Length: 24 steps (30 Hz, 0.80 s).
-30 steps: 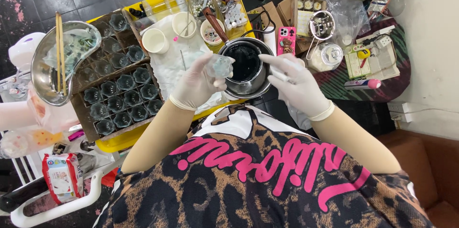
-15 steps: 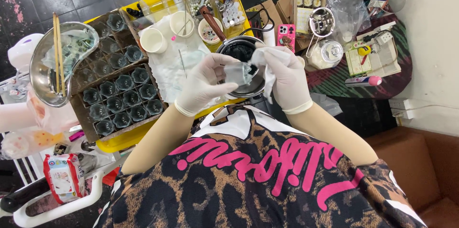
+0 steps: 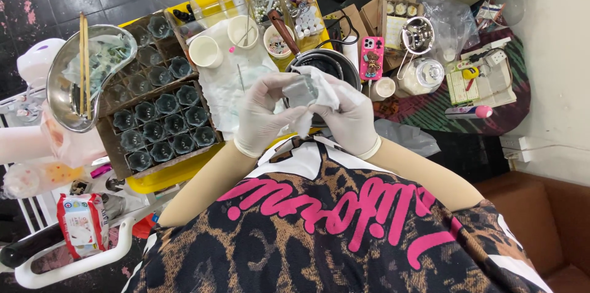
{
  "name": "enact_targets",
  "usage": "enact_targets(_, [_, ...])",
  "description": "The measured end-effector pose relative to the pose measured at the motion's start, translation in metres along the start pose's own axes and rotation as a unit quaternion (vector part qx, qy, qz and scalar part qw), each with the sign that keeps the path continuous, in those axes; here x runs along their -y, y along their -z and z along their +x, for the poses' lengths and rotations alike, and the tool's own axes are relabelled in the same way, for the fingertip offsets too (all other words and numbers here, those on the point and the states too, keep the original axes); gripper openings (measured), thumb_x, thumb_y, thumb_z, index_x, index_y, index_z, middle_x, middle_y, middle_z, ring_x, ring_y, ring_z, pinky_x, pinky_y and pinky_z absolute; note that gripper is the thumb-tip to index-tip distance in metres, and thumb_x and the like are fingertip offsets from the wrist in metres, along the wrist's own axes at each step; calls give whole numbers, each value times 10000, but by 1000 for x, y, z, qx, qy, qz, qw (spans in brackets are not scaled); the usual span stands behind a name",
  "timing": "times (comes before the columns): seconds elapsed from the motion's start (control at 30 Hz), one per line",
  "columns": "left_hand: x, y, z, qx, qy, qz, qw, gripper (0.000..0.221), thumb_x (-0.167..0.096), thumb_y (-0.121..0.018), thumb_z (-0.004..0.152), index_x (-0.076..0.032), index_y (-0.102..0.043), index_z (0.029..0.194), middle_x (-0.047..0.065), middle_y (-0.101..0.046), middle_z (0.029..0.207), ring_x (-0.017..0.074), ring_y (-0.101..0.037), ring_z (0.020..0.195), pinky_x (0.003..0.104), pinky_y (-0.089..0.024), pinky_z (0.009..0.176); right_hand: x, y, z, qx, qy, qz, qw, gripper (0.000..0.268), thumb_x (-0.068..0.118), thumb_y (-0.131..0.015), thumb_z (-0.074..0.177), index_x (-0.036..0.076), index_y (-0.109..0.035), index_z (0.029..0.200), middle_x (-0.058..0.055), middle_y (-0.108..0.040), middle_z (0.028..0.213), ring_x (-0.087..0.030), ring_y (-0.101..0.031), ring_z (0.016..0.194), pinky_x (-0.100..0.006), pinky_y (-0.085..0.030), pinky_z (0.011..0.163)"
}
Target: The recorder is cleaning a small glass jar with a tissue and preparing it for candle making.
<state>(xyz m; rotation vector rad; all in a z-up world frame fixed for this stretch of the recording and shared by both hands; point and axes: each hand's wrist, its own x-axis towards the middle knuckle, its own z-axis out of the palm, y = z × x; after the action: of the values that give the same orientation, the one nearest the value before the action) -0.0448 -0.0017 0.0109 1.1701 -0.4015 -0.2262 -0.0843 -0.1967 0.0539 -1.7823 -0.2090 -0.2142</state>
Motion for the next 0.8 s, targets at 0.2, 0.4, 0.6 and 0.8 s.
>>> enact_targets(0.2, [2, 6, -7, -19, 72, -74, 994, 506, 75, -786, 871, -8, -549, 1310, 108, -634, 1325, 192, -652, 1179, 353, -550, 1042, -6, -2, 6, -23, 124, -74, 989, 244, 36, -866, 834, 10, -709, 1020, -95, -704, 1297, -322, -680, 1260, -429, -544, 1095])
enact_targets(0.4, [34, 30, -20, -52, 112, -174, 977, 464, 20, -730, 946, 24, -557, 1376, 153, -643, 1318, 229, -623, 1228, 391, -483, 1111, 19, 0, 22, -33, 353, -299, 886, 215, 71, -805, 708, 58, -710, 901, -87, -709, 1049, -349, -678, 1025, -535, -495, 908])
enact_targets(0.6, [9, 42, -17, -15, 160, -344, 925, 520, -220, -762, 957, -42, -529, 1386, 134, -647, 1351, 279, -642, 1251, 474, -527, 1053, 8, -4, 16, -93, 221, -184, 953, 118, -6, -665, 994, 39, -704, 1095, -36, -720, 1183, -283, -724, 1038, -457, -524, 1024])
enact_targets(0.8, [3, 60, -34, 28, 171, -355, 919, 582, -253, -799, 972, -25, -519, 1428, 93, -619, 1376, 255, -649, 1244, 465, -548, 1052, -56, -10, -2, -13, -199, 251, 947, 271, 77, -535, 1184, -127, -681, 1286, -142, -711, 1112, -232, -637, 1013, -389, -484, 916])
